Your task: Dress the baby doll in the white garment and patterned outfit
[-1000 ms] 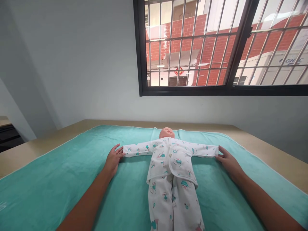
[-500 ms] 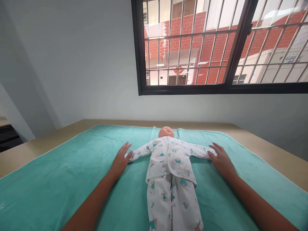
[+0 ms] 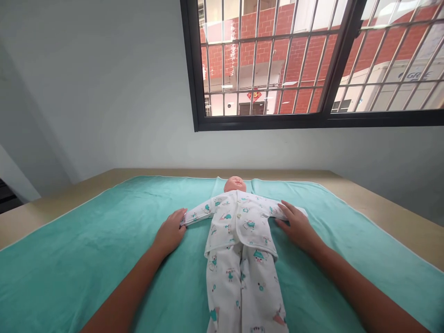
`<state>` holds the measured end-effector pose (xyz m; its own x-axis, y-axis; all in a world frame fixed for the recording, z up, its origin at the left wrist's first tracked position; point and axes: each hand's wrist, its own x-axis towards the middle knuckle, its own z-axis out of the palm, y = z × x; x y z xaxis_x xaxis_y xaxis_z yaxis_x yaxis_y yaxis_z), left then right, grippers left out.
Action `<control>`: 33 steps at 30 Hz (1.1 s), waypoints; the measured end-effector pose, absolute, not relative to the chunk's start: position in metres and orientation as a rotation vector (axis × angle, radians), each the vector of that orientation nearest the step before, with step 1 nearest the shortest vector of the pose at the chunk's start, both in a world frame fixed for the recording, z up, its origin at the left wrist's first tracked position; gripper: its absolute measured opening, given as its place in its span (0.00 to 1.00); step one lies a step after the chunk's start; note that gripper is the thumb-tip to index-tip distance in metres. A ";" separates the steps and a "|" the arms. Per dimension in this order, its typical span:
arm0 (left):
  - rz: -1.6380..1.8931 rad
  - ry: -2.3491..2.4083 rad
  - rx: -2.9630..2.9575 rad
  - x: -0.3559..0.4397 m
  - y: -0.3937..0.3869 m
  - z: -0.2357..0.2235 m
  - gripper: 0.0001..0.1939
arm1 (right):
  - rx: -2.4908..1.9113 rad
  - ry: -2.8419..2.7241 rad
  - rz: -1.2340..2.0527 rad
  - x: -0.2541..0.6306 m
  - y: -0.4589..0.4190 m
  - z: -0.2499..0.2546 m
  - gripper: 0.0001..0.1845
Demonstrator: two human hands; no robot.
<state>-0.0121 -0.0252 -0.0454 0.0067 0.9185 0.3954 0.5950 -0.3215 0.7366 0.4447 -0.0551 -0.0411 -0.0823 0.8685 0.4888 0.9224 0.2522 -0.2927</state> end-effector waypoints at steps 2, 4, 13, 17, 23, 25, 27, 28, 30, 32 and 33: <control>1.277 1.510 2.030 -0.004 -0.034 -0.034 0.21 | -1.470 -1.936 -0.038 0.425 -0.072 -0.022 0.16; 1.235 1.402 2.119 0.010 -0.049 -0.022 0.12 | -1.330 -1.984 0.043 0.402 -0.093 -0.004 0.11; 0.811 1.055 2.372 0.072 -0.104 0.001 0.10 | -1.084 -2.346 -0.018 0.343 -0.140 0.017 0.06; 0.925 0.944 2.499 0.068 -0.108 0.003 0.09 | -0.998 -2.329 -0.055 0.347 -0.138 0.015 0.11; 0.864 0.827 2.657 0.073 -0.117 0.008 0.06 | -0.961 -2.360 0.048 0.350 -0.137 0.017 0.09; 0.818 0.842 2.640 0.074 -0.117 0.007 0.07 | -0.965 -2.363 0.070 0.350 -0.135 0.015 0.09; 0.819 0.876 2.583 0.073 -0.114 0.005 0.10 | -0.966 -2.343 0.079 0.350 -0.132 0.012 0.09; 0.831 0.898 2.546 0.073 -0.112 0.004 0.12 | -0.964 -2.339 0.080 0.350 -0.131 0.011 0.09; 0.848 0.963 2.467 0.072 -0.113 0.004 0.14 | -0.959 -2.341 0.080 0.350 -0.130 0.012 0.10; 0.846 1.046 2.378 0.071 -0.122 0.005 0.15 | -0.977 -2.333 0.108 0.349 -0.136 0.018 0.10; 0.841 1.081 2.338 0.070 -0.131 0.005 0.15 | -0.999 -2.318 0.141 0.347 -0.142 0.022 0.10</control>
<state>0.0701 -0.1308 0.0052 0.5122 0.7869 0.3441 0.5269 -0.6043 0.5977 0.3469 -0.1424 0.0221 -0.5337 0.6908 0.4878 0.6264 0.7105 -0.3208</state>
